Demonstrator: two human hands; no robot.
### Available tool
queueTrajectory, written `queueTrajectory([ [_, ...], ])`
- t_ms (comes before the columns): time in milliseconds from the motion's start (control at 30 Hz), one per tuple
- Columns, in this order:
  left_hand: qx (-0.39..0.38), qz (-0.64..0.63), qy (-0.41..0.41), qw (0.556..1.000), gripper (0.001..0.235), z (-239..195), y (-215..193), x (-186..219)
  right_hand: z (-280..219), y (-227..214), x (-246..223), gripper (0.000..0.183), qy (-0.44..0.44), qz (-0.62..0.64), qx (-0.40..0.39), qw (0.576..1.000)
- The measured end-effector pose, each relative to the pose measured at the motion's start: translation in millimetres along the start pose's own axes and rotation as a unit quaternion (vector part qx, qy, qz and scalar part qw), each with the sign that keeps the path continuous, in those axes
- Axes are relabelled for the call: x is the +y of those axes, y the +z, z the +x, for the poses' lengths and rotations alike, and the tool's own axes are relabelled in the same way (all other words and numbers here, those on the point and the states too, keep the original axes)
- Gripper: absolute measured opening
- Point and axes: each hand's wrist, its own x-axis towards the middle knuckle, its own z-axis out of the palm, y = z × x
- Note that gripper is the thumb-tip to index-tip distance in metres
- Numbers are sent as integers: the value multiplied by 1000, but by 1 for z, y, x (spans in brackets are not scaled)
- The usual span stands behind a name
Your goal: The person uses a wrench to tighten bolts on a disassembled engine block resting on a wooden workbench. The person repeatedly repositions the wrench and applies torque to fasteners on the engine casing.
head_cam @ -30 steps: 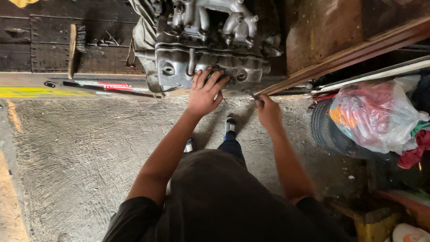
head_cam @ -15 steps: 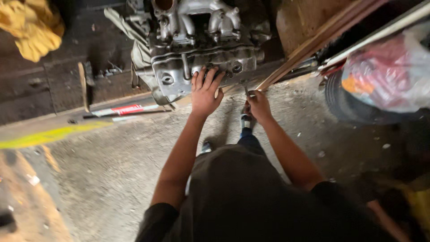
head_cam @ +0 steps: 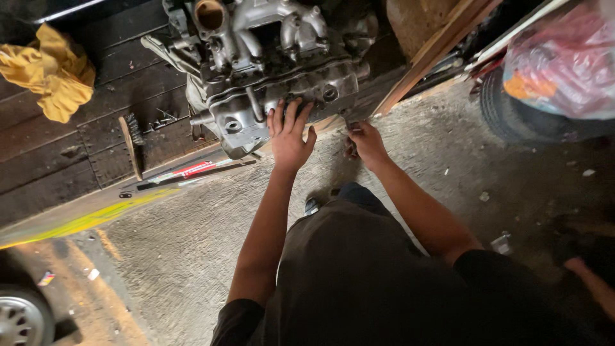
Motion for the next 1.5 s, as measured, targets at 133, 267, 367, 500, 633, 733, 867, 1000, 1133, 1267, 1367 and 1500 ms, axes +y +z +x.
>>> queueTrajectory([
  [133,-6,17,-4,1000,53,3,4,2,1,-3,-2,17,-16,-61,4,998],
  [267,-36,34,-21,999,55,1,6,0,3,-9,-5,15,-149,-329,52,931],
  [367,-77,101,-9,992,57,3,7,-5,2,-20,-10,15,-339,-458,113,814],
  [500,-87,164,0,983,61,11,1,-10,1,-39,-32,21,-346,-574,31,742],
  [633,-135,161,-72,975,75,16,0,-7,7,-52,-51,32,-387,-661,-30,643],
  [733,-150,171,-96,969,81,18,3,-6,12,-62,-53,33,-388,-648,-57,652],
  [867,-146,188,-109,965,82,17,8,-7,13,-82,-41,19,-332,-526,-44,782],
  [1000,-57,178,-52,981,82,15,20,-12,18,-82,-23,18,-273,-399,6,875],
  [1133,5,162,-40,986,73,7,30,-19,16,-60,-7,18,-77,-137,-78,984],
  [1267,41,161,-27,986,67,5,34,-22,12,-47,-16,22,-3,-67,-107,992],
  [1367,57,165,-18,985,65,8,35,-22,11,-41,-23,23,16,-86,-95,992],
  [1500,51,158,-25,986,61,8,35,-24,11,-38,-17,21,1,-75,-104,992],
])
